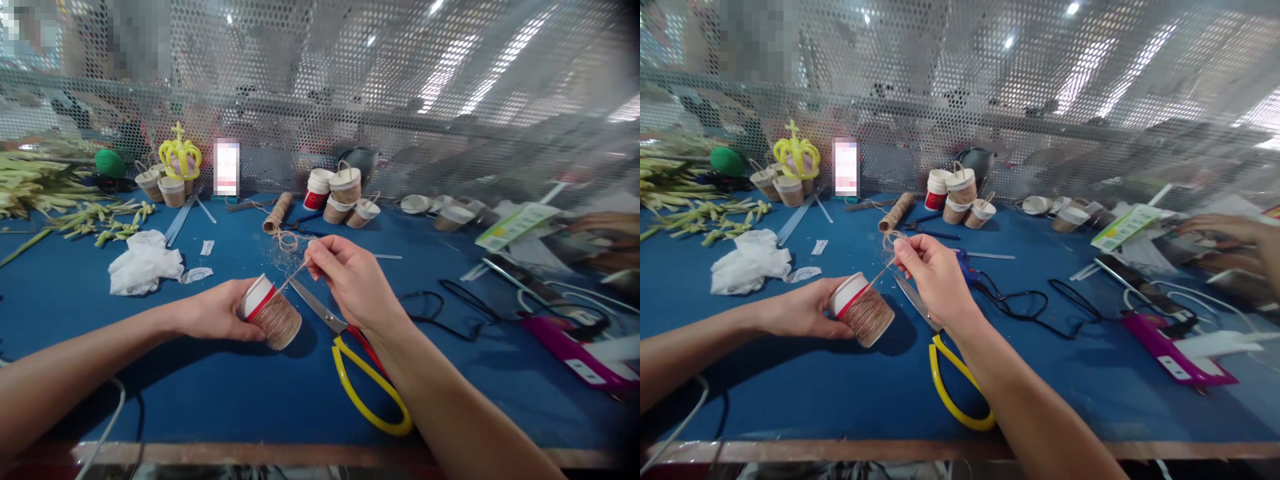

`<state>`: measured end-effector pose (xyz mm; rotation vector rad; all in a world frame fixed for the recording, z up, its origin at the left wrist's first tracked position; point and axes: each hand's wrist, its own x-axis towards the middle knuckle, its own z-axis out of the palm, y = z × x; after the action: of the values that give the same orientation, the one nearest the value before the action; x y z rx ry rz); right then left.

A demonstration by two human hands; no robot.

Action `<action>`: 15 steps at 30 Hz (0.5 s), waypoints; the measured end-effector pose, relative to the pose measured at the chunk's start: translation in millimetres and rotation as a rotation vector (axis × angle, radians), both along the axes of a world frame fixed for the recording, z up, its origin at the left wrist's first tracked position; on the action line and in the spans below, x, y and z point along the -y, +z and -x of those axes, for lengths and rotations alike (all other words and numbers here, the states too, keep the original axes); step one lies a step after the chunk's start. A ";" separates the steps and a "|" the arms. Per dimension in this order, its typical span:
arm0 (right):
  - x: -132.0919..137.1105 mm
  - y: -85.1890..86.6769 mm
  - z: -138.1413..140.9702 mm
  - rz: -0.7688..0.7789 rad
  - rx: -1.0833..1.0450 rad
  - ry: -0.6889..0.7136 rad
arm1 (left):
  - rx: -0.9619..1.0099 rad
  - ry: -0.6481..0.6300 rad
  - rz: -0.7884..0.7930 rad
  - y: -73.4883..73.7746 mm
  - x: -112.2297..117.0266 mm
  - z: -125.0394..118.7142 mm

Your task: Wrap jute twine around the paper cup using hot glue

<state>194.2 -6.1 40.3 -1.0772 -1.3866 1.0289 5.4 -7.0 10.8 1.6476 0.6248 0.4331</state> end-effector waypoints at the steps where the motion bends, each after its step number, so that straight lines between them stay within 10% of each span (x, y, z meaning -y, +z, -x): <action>1: -0.8 -0.9 -0.1 -0.002 0.012 -0.004 | -0.008 -0.003 -0.005 0.6 0.6 -0.1; 15: -11.6 -15.1 -0.8 0.079 0.169 -0.002 | -0.078 -0.019 -0.172 10.2 7.2 1.8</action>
<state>195.0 5.5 25.2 -1.2470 -1.4891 1.0176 3.6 -14.2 21.0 1.8399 0.6437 0.4201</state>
